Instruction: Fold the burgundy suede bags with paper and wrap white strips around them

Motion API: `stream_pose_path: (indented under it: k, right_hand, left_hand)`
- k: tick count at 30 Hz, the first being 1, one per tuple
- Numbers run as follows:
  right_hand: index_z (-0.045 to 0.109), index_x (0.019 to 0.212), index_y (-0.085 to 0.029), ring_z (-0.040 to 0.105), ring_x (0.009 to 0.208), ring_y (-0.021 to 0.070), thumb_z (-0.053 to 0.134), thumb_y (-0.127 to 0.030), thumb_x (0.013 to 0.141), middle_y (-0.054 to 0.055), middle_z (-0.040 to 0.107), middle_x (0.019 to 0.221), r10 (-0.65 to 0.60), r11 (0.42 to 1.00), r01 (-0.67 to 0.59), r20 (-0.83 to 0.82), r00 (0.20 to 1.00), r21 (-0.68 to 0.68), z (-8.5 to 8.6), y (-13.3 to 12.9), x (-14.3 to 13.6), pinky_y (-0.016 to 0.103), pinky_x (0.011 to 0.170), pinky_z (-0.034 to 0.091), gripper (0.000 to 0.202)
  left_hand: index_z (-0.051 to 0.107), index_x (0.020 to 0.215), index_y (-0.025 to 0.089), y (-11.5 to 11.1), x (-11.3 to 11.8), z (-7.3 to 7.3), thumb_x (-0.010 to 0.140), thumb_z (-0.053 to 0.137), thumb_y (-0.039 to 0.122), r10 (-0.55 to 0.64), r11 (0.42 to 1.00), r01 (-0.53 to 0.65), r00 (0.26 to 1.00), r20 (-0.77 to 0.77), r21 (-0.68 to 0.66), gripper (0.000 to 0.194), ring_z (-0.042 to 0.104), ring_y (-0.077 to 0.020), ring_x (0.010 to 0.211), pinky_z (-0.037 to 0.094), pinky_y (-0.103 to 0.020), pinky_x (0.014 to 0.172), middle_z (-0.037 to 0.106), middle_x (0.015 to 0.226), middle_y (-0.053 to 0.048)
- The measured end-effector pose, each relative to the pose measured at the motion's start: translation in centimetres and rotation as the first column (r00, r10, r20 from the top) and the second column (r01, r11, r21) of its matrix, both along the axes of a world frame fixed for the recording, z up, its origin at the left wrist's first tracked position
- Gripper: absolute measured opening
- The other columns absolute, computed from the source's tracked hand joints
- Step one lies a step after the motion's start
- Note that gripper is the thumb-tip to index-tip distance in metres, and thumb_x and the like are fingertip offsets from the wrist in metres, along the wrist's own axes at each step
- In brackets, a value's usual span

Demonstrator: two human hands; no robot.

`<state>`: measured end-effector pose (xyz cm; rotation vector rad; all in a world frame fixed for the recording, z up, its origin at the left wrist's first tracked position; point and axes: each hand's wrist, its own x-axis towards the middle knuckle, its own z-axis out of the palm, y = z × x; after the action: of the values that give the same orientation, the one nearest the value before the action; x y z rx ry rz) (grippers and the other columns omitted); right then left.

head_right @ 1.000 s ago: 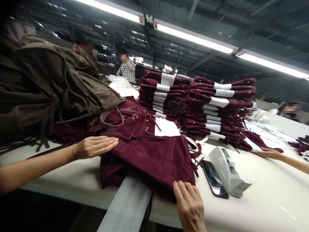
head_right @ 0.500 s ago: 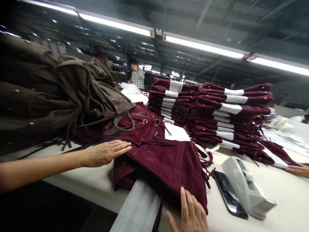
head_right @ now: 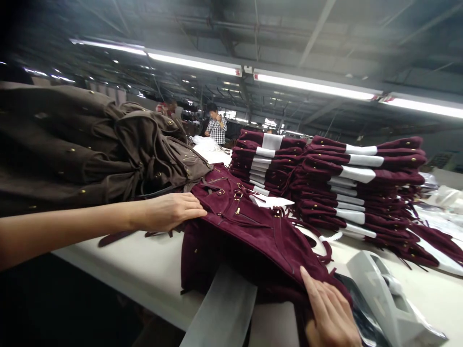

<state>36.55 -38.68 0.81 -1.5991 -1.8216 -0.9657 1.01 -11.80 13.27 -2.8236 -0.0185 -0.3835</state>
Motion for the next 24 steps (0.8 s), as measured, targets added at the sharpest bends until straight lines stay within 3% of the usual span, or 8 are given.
stream_pose_path:
  k: [2, 4, 8, 10, 12, 17, 21, 24]
  right_hand:
    - [0.041, 0.146, -0.028, 0.062, 0.105, 0.0217, 0.039, -0.005, 0.083, 0.003, 0.064, 0.120, 0.090, 0.996, -0.090, -0.036, 0.995, -0.001, 1.9, -0.4, 1.4, 0.041, 0.103, 0.041, 0.067]
    - [0.047, 0.141, -0.030, 0.063, 0.107, 0.0183, 0.042, -0.007, 0.085, 0.000, 0.064, 0.121, 0.160, 0.985, -0.163, -0.062, 0.985, -0.047, 2.0, -0.7, 2.3, 0.033, 0.102, 0.045, 0.061]
    - [0.061, 0.128, -0.032, 0.065, 0.105, 0.0155, 0.045, -0.013, 0.084, -0.006, 0.069, 0.114, 0.158, 0.932, -0.206, -0.178, 0.971, -0.297, -2.4, -1.2, 3.1, 0.023, 0.088, 0.056, 0.050]
    - [0.064, 0.124, -0.031, 0.064, 0.109, 0.0182, 0.043, -0.015, 0.083, -0.004, 0.069, 0.114, 0.076, 0.904, -0.187, -0.287, 0.955, -0.384, -4.6, -1.4, 2.9, 0.029, 0.091, 0.057, 0.048]
    - [0.066, 0.122, -0.029, 0.062, 0.114, 0.0214, 0.042, -0.017, 0.082, -0.001, 0.068, 0.117, -0.001, 0.887, -0.183, -0.399, 0.917, -0.424, -5.6, -1.5, 2.6, 0.036, 0.097, 0.054, 0.048]
    - [0.069, 0.118, -0.028, 0.062, 0.113, 0.0230, 0.042, -0.014, 0.076, 0.002, 0.070, 0.112, 0.004, 0.872, -0.267, -0.541, 0.841, -0.409, -4.7, -1.4, 1.8, 0.043, 0.102, 0.050, 0.052]
    - [0.065, 0.122, -0.028, 0.063, 0.109, 0.0207, 0.040, -0.005, 0.071, 0.001, 0.070, 0.112, 0.067, 0.894, -0.262, -0.468, 0.881, -0.364, -4.4, -1.6, 1.1, 0.046, 0.101, 0.050, 0.061]
    - [0.057, 0.130, -0.026, 0.060, 0.114, 0.0216, 0.038, -0.001, 0.061, 0.003, 0.067, 0.119, 0.023, 0.917, -0.167, -0.370, 0.929, -0.363, -3.7, -2.1, -0.4, 0.049, 0.103, 0.047, 0.076]
  left_hand:
    - [0.057, 0.118, 0.015, -1.0, -1.1, 1.2, 0.086, 0.044, -0.001, -0.031, 0.994, 0.026, 0.999, -0.045, -0.102, 0.038, 0.060, -0.0203, 0.101, 0.042, -0.032, 0.095, 0.067, 0.107, -0.009]
    - [0.057, 0.118, 0.016, -1.8, -2.2, 0.7, 0.085, 0.041, -0.004, -0.040, 0.978, 0.024, 0.997, -0.070, -0.209, 0.042, 0.059, -0.0192, 0.101, 0.042, -0.031, 0.094, 0.067, 0.107, -0.008]
    - [0.058, 0.114, 0.019, -3.1, -3.8, -4.3, 0.080, 0.044, -0.006, 0.023, 0.939, -0.030, 0.999, -0.022, -0.344, 0.044, 0.058, -0.0183, 0.096, 0.045, -0.028, 0.087, 0.067, 0.104, -0.006]
    - [0.056, 0.119, 0.018, -3.6, -4.0, -6.6, 0.078, 0.050, -0.003, 0.077, 0.942, -0.071, 0.997, 0.007, -0.328, 0.047, 0.057, -0.0204, 0.099, 0.045, -0.030, 0.089, 0.064, 0.108, -0.007]
    - [0.048, 0.132, 0.017, -4.2, -3.6, -7.9, 0.080, 0.059, 0.007, 0.108, 0.963, -0.104, 0.994, 0.005, -0.247, 0.054, 0.055, -0.0242, 0.102, 0.044, -0.036, 0.092, 0.061, 0.113, -0.010]
    - [0.028, 0.148, 0.013, -6.0, -0.7, -7.6, 0.079, 0.075, 0.035, 0.142, 0.989, -0.142, 0.990, 0.013, -0.034, 0.086, 0.052, -0.0318, 0.112, 0.039, -0.046, 0.097, 0.054, 0.128, -0.016]
    - [0.032, 0.144, 0.010, -6.9, 1.5, -7.1, 0.070, 0.081, 0.024, 0.105, 0.994, -0.104, 0.994, -0.044, 0.025, 0.090, 0.057, -0.0294, 0.106, 0.045, -0.041, 0.089, 0.056, 0.128, -0.016]
    - [0.046, 0.132, 0.011, -6.3, 1.7, -7.8, 0.072, 0.072, 0.010, 0.039, 0.999, -0.038, 0.997, -0.067, 0.006, 0.066, 0.062, -0.0223, 0.080, 0.048, -0.034, 0.070, 0.066, 0.101, -0.008]
